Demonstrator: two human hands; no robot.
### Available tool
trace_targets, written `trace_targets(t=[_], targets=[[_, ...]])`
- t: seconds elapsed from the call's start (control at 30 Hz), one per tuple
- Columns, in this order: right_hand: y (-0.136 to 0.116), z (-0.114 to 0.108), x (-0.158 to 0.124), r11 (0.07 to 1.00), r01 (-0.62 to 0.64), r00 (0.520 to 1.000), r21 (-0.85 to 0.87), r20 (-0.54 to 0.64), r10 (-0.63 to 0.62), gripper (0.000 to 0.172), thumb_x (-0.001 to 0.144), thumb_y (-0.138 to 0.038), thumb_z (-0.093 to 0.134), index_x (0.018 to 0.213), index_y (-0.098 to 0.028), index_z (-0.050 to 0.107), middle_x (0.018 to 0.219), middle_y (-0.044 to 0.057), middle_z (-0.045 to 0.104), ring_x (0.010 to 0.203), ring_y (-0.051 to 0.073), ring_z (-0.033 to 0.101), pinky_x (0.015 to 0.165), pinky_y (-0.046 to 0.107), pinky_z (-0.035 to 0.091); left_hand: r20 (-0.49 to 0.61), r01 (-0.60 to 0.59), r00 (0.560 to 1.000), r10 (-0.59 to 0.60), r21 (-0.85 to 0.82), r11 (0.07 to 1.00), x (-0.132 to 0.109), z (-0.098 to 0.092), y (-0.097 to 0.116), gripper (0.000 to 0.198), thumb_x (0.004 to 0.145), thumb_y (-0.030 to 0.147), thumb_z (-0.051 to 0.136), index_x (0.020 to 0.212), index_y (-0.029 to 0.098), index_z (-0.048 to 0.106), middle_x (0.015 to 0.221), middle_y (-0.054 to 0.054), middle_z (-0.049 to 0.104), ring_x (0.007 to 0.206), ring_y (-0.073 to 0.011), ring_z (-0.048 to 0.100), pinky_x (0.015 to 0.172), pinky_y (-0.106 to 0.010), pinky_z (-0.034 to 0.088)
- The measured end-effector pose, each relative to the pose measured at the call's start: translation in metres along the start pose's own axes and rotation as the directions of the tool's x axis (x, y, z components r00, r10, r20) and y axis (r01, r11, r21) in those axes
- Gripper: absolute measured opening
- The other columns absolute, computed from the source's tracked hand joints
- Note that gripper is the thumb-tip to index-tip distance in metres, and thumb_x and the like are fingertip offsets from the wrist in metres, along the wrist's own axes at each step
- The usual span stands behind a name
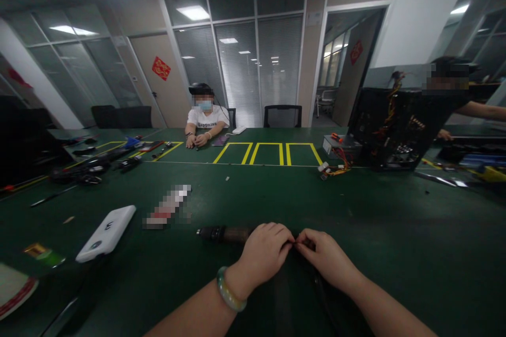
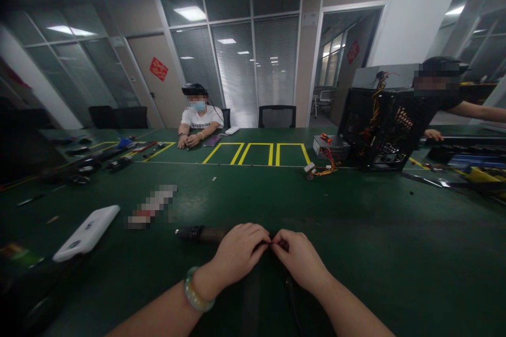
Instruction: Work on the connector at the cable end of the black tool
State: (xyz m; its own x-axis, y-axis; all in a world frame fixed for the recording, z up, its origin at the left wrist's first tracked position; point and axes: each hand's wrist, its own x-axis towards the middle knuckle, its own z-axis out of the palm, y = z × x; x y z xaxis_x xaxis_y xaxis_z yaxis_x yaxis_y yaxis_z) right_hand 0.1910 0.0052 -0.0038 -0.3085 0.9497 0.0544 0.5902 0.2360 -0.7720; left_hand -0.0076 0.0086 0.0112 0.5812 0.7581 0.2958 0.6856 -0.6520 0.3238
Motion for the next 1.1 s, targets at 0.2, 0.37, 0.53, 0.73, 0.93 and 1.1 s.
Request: trace_targets(t=[0.2,0.37,0.53,0.73,0.93,1.1], targets=[[-0.0055,-0.0029,-0.0006,0.999,-0.012,1.0,0.052,0.013,0.012,0.014,0.089,-0.028,0.054,0.084,-0.021,0.066,0.079,-0.001,0.069,0.073,0.016,0.063,0.063,0.025,0.042,-0.009,0.012,1.0,-0.012,-0.01,1.0,-0.0004,-0.0004,0.0012,0.012,0.09,0.019,0.057,0.101,0.023,0.06,0.101,0.0,0.063,0.097,-0.0185,0.055,0.086,-0.033,0.041],[-0.0031,-0.001,0.0,0.999,-0.025,1.0,0.047,0.004,0.025,0.014,0.089,-0.028,0.055,0.084,-0.021,0.066,0.078,-0.001,0.069,0.073,0.016,0.063,0.063,0.024,0.041,-0.016,0.024,1.0,-0.024,-0.017,1.0,0.0003,-0.0005,0.0016,0.009,0.091,0.02,0.058,0.099,0.023,0.06,0.1,0.001,0.063,0.097,-0.017,0.056,0.087,-0.032,0.041],[-0.0005,0.0016,0.0007,1.0,0.0,1.0,0.015,-0.007,0.0,0.014,0.089,-0.027,0.055,0.084,-0.021,0.066,0.077,-0.001,0.068,0.072,0.016,0.062,0.063,0.024,0.04,-0.015,0.027,1.0,-0.028,-0.021,0.999,0.0005,0.0017,0.0002,0.01,0.09,0.02,0.059,0.099,0.023,0.06,0.1,0.001,0.064,0.098,-0.0175,0.056,0.088,-0.032,0.041],[-0.0009,0.0011,0.0008,1.0,-0.009,1.0,0.023,0.004,0.009,0.015,0.089,-0.027,0.054,0.083,-0.02,0.066,0.076,0.0,0.069,0.072,0.016,0.063,0.063,0.024,0.041,-0.018,0.022,1.0,-0.023,-0.02,1.0,-0.0004,0.0014,0.0,0.01,0.09,0.021,0.059,0.1,0.023,0.06,0.101,0.002,0.064,0.097,-0.0172,0.056,0.088,-0.032,0.041],[-0.001,-0.0007,-0.0005,0.998,-0.016,1.0,0.055,-0.004,0.016,0.014,0.088,-0.027,0.054,0.084,-0.02,0.065,0.078,0.0,0.069,0.073,0.016,0.063,0.063,0.024,0.041,-0.035,0.021,0.999,-0.021,-0.023,1.0,-0.0008,0.001,0.0011,0.01,0.091,0.021,0.059,0.1,0.023,0.06,0.102,0.001,0.064,0.099,-0.0173,0.056,0.09,-0.033,0.041],[-0.0033,-0.0004,-0.0002,0.999,-0.007,1.0,0.045,-0.003,0.007,0.014,0.088,-0.027,0.054,0.083,-0.02,0.065,0.077,0.0,0.069,0.073,0.016,0.063,0.063,0.024,0.041,-0.021,0.019,1.0,-0.019,-0.006,1.0,-0.0004,-0.0001,0.0011,0.009,0.091,0.021,0.057,0.1,0.022,0.061,0.101,0.0,0.064,0.098,-0.0176,0.057,0.089,-0.033,0.041]])
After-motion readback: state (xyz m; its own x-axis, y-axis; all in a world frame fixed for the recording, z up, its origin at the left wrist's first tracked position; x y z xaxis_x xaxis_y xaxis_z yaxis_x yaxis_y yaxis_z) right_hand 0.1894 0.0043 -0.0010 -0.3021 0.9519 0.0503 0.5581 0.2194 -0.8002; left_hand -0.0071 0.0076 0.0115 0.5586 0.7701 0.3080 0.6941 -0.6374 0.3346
